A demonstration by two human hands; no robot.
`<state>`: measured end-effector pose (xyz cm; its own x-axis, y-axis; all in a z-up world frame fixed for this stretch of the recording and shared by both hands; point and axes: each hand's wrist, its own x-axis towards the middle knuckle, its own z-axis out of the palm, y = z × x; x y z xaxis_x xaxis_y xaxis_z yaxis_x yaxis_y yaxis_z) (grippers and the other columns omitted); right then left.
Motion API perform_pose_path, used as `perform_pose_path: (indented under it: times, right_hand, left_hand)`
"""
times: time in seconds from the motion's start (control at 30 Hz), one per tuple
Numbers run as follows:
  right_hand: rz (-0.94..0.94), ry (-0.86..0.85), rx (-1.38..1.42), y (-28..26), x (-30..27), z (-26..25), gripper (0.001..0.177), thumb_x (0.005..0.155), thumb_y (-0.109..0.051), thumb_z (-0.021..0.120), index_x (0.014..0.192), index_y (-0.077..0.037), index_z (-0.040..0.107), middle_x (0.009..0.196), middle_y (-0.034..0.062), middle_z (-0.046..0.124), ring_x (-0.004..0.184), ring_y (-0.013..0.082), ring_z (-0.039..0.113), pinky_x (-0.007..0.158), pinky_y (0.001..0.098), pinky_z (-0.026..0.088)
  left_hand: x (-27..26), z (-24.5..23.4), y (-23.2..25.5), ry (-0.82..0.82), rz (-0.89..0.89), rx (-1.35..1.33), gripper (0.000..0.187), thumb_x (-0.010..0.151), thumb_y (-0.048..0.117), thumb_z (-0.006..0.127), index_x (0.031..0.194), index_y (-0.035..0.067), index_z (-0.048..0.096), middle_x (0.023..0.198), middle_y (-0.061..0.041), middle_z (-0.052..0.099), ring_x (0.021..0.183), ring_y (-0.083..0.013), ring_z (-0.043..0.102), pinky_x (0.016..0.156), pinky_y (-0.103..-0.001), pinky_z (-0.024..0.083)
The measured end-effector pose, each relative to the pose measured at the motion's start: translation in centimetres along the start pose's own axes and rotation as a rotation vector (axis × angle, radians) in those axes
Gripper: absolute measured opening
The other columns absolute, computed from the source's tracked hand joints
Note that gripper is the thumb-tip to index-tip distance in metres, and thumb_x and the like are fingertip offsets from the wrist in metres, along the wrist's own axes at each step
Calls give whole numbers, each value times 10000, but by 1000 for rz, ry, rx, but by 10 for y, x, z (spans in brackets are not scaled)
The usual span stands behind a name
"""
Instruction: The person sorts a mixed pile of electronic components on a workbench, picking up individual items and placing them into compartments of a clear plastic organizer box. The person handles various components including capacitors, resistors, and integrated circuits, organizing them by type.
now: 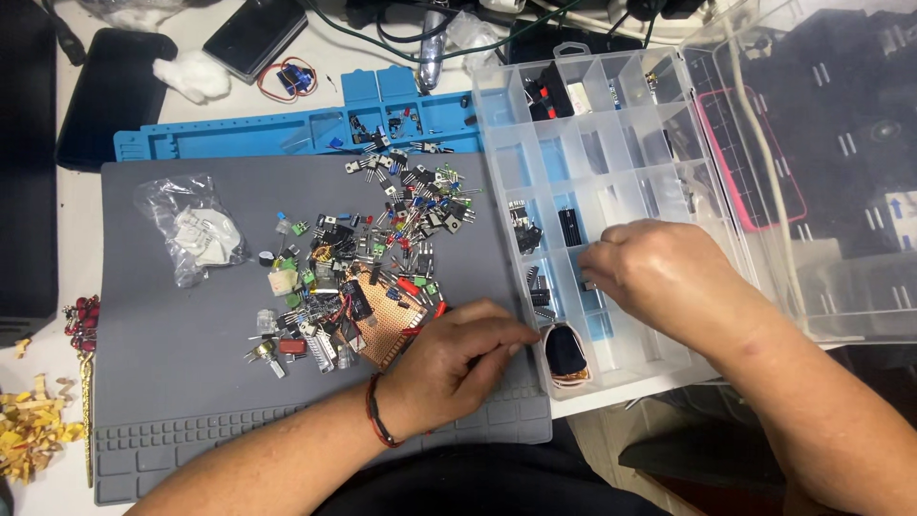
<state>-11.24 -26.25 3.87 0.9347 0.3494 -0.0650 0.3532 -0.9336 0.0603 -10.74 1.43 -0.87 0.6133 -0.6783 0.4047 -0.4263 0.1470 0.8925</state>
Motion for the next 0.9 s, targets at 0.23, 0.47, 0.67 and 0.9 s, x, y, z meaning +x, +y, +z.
perform_pose_path:
  times: [0.23,0.47,0.67,0.9]
  right_hand:
    - [4,-65,-61,-3,-2,-3,168,931,-388,702,827,-267,755,697,-39,669,678,244,690,487,426,543]
    - [107,-474,-140,-10,9,-15,236,950,-483,625,861,-277,700,768,-41,697,735,246,700,573,412,561]
    - [81,-553,-217,-6,20,0,248,938,-419,554,815,-241,673,760,-9,691,737,274,677,583,424,525]
    - [85,-526,26,-16,27,-44,156,940,-331,653,1029,-309,779,988,-101,805,850,132,787,759,328,685]
  left_hand:
    - [-1,0,-1,9,17,-10,259,1015,-19,500,1201,43,669,977,-87,616,832,-210,650,762,-314,541]
    - [-1,1,-1,-7,13,7,258,1012,-13,505,1204,54,664,958,-91,608,828,-220,636,767,-316,522]
    - [-1,0,-2,-5,22,4,269,1012,-8,486,1208,51,660,962,-90,616,850,-222,644,774,-324,528]
    - [0,1,-2,36,22,19,223,1023,23,529,1192,51,672,965,-93,631,807,-219,659,750,-323,535]
